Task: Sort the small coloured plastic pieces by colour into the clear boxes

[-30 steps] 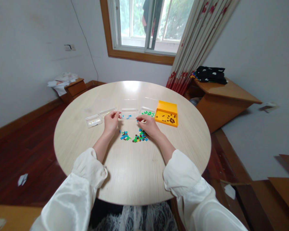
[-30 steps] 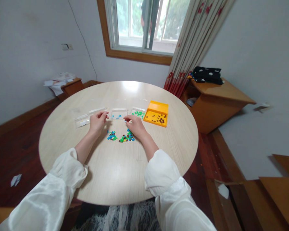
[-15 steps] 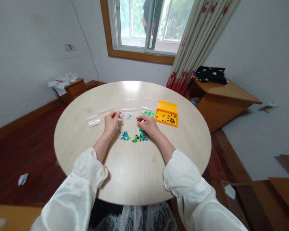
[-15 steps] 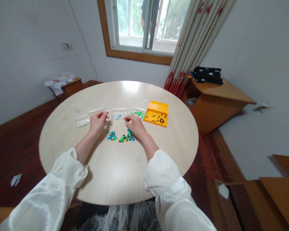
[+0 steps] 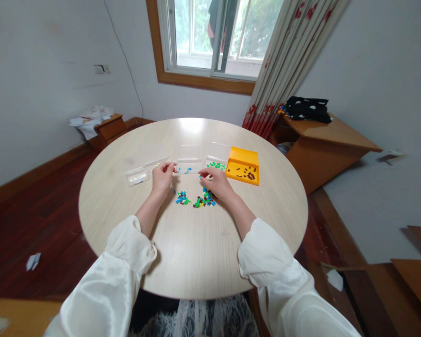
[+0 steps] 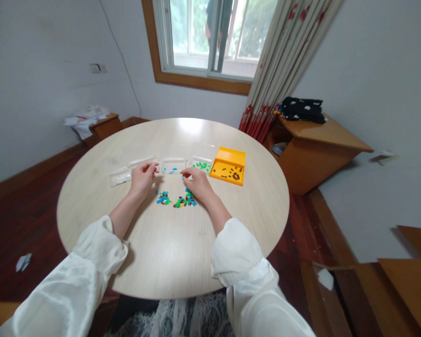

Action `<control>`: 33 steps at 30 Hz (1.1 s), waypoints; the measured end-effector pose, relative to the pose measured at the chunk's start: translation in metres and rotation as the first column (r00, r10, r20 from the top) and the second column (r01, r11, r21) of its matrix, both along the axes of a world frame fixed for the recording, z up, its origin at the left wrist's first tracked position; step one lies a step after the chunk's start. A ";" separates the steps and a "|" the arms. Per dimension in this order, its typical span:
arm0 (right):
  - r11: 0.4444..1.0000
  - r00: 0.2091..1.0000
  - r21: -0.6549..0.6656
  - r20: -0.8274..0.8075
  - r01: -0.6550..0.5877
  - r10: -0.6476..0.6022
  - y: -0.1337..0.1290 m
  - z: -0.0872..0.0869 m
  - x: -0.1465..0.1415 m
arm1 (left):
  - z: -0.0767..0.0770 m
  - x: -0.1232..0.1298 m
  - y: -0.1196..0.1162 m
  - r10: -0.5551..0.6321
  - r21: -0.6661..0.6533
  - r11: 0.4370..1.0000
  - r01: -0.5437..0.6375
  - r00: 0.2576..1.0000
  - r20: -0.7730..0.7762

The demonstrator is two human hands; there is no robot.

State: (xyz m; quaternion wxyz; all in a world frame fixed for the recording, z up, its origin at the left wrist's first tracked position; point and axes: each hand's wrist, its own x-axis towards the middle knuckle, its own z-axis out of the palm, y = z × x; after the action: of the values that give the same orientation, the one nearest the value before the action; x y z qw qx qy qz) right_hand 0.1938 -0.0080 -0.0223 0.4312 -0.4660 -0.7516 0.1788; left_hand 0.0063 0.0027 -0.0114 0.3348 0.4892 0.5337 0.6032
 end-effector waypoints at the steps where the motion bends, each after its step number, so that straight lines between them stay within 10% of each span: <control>1: 1.000 1.000 0.006 -0.002 -0.001 0.001 0.001 -0.001 0.000 | 0.000 0.000 0.000 -0.001 -0.002 1.000 0.001 1.000 0.000; 13: 0.999 1.000 0.048 0.008 -0.014 0.014 0.001 0.000 0.000 | -0.003 0.000 0.002 -0.030 -0.037 0.999 0.029 0.999 -0.014; 33: 0.998 0.997 0.059 -0.064 -0.033 0.036 -0.003 0.001 -0.009 | 0.001 0.010 -0.012 -0.467 -0.139 0.878 0.459 0.884 -0.029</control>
State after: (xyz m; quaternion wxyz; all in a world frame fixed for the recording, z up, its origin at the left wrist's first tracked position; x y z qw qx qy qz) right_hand 0.1845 -0.0114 -0.0217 0.4656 -0.4343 -0.7499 0.1795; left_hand 0.0168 -0.0094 -0.0106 0.4834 0.5983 0.4490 0.4547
